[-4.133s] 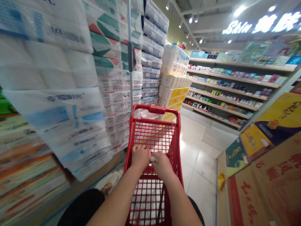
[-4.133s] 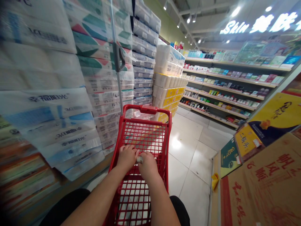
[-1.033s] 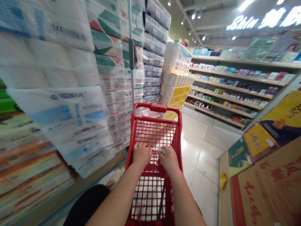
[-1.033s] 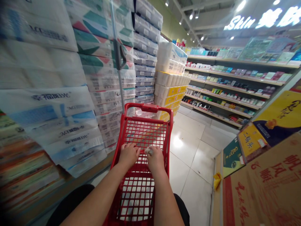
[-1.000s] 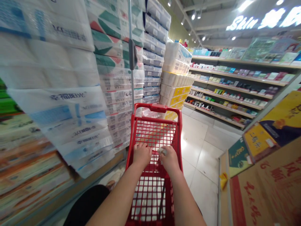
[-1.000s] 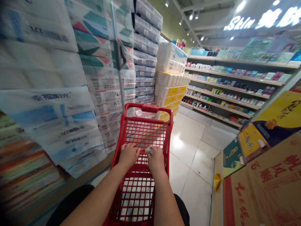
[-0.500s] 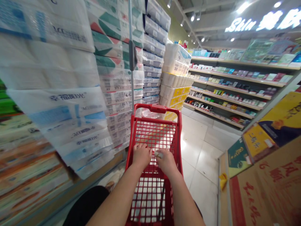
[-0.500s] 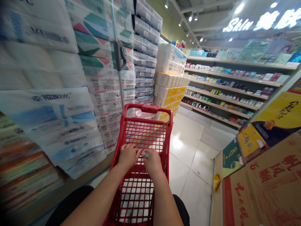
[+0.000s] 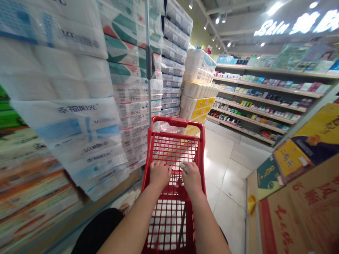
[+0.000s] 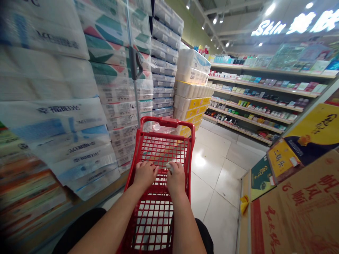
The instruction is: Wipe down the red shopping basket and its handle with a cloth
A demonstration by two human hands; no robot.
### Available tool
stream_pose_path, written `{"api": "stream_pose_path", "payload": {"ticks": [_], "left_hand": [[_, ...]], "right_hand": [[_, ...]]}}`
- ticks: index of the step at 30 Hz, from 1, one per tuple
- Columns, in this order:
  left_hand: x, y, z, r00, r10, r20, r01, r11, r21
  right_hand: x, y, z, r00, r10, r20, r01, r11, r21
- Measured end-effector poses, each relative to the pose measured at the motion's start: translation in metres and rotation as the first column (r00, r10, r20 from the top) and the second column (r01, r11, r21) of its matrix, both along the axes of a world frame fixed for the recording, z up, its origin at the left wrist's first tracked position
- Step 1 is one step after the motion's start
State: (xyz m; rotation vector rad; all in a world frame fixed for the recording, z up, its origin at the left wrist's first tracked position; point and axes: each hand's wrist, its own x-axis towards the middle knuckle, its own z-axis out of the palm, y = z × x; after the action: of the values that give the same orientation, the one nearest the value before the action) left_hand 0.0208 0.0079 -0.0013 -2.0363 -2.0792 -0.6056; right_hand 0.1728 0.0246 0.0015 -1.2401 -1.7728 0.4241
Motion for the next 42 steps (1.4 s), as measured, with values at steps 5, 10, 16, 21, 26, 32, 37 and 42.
{"api": "stream_pose_path", "payload": {"ticks": [5,10,16,21,26,32,37,42], "left_hand": [[0.0001,-0.0009,0.0009,1.000,0.006,0.003,-0.006,1.000,0.008],[0.0006,-0.0019,0.0037,1.000,-0.003,0.025,0.003,1.000,0.006],[0.0018,-0.0023,0.0059,0.999,0.010,0.036,-0.010,1.000,-0.002],[0.0012,-0.0015,0.0048,1.000,0.005,0.027,-0.005,1.000,0.004],[0.0013,-0.0018,0.0048,0.998,-0.005,0.065,0.005,1.000,0.010],[0.0023,-0.0023,0.0064,0.998,0.014,0.063,-0.014,1.000,-0.009],[0.0015,-0.0010,0.0031,1.000,0.013,0.015,-0.013,1.000,0.009],[0.0008,-0.0005,0.0013,1.000,0.009,0.002,-0.009,1.000,0.026]], "right_hand": [[0.0009,0.0008,0.0002,0.997,0.062,0.047,-0.060,0.998,-0.036],[0.0006,0.0003,0.0001,0.999,0.003,0.037,-0.003,1.000,0.016],[0.0006,0.0015,-0.0001,0.997,0.059,0.053,-0.058,0.998,-0.012],[0.0007,0.0027,-0.0002,0.999,-0.030,0.032,0.029,0.999,0.022],[0.0026,0.0028,-0.0018,0.997,0.033,0.071,-0.031,0.999,-0.030],[0.0036,0.0030,-0.0010,0.989,-0.116,0.095,0.110,0.991,0.070],[0.0027,0.0027,-0.0025,0.994,0.044,0.100,-0.044,0.999,-0.008],[0.0026,0.0026,-0.0021,0.992,-0.086,0.092,0.082,0.995,0.048]]}}
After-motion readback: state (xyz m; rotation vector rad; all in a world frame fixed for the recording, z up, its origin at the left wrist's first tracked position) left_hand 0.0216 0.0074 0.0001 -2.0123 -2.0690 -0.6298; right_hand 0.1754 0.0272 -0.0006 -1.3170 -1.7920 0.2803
